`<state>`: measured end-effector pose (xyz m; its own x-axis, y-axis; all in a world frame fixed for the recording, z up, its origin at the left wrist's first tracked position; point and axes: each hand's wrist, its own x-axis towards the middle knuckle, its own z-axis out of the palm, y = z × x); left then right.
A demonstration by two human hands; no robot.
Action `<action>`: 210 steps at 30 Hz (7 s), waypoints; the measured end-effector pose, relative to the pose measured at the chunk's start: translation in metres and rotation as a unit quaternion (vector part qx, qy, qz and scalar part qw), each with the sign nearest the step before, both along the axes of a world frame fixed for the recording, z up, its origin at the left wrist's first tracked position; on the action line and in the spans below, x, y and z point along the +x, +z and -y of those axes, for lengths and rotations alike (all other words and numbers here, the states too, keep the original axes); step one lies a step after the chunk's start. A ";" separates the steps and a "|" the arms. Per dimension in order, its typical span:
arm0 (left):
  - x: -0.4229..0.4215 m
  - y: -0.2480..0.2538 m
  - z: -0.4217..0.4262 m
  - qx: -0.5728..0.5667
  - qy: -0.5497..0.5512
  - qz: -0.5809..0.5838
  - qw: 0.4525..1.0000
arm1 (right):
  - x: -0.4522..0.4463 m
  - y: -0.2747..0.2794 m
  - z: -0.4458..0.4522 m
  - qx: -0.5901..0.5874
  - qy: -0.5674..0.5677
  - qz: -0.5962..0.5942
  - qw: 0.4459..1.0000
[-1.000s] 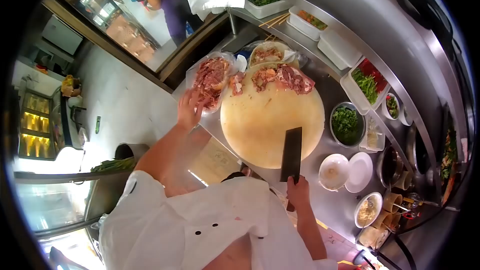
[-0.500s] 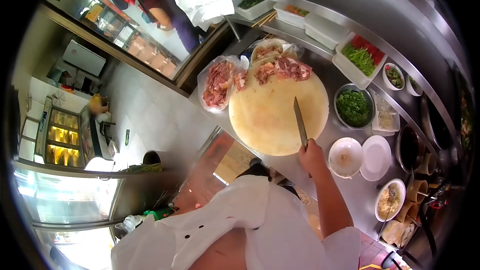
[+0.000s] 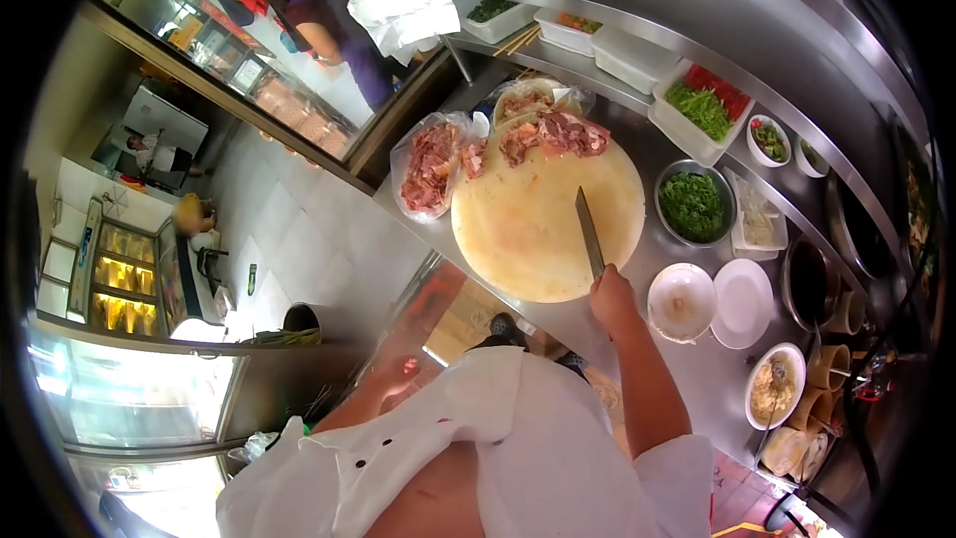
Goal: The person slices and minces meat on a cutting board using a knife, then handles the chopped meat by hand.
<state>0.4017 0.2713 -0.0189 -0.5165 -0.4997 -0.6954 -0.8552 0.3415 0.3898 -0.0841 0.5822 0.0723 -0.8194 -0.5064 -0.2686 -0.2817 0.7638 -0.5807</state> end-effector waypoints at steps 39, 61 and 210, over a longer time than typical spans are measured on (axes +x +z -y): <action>-0.521 0.050 0.152 0.000 0.159 -0.374 0.914 | 0.050 -0.001 0.064 0.217 -0.095 -0.027 0.971; -0.394 0.039 0.055 -0.142 -0.267 -0.486 0.820 | 0.034 0.023 0.045 0.091 -0.115 0.008 0.989; -0.417 0.033 0.048 -0.106 -0.338 -0.586 0.728 | -0.017 0.039 0.158 0.139 0.155 0.062 0.976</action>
<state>-0.0151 0.2235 0.0140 -0.8709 0.1135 0.4781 0.4156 0.6892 0.5935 -0.1008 0.4238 0.1111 -0.5913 -0.6181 -0.5181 -0.4649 0.7861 -0.4073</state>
